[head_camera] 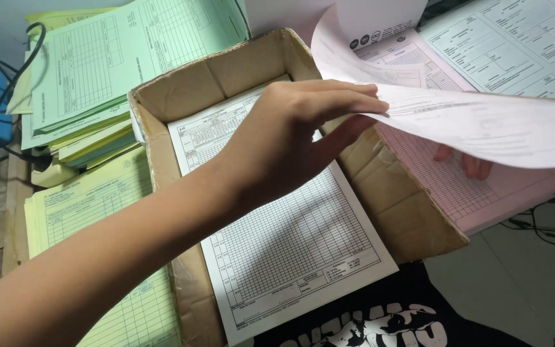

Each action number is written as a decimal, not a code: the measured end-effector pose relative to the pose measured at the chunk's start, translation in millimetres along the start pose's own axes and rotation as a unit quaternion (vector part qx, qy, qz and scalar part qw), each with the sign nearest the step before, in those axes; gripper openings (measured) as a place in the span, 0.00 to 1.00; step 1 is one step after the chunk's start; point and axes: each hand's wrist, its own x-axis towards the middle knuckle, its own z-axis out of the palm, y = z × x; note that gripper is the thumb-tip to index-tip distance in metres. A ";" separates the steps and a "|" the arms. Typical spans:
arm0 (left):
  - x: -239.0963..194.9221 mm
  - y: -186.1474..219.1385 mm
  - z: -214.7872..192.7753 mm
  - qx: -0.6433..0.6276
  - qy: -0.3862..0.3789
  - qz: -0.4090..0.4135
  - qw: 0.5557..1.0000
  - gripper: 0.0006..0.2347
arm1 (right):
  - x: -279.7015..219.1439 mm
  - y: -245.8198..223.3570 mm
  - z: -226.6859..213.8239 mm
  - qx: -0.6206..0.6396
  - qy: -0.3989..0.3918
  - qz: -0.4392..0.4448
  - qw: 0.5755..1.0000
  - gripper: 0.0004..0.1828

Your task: Sorting and organizing different types of printed paper forms into a cardboard box.

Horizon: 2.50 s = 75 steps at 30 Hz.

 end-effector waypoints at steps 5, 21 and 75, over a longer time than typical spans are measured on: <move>7.1 -5.1 21.0 0.012 -0.041 -0.005 0.999 0.06 | 5.3 12.6 -27.9 -0.018 0.084 -0.016 0.996 0.26; -33.5 26.8 8.6 0.073 -0.102 0.017 0.992 0.08 | 5.4 19.2 -22.8 -0.162 0.215 -0.424 0.865 0.10; -130.5 125.8 -0.7 0.538 -0.330 -0.208 0.747 0.25 | -38.1 36.4 139.0 -0.697 -0.003 -0.639 0.326 0.59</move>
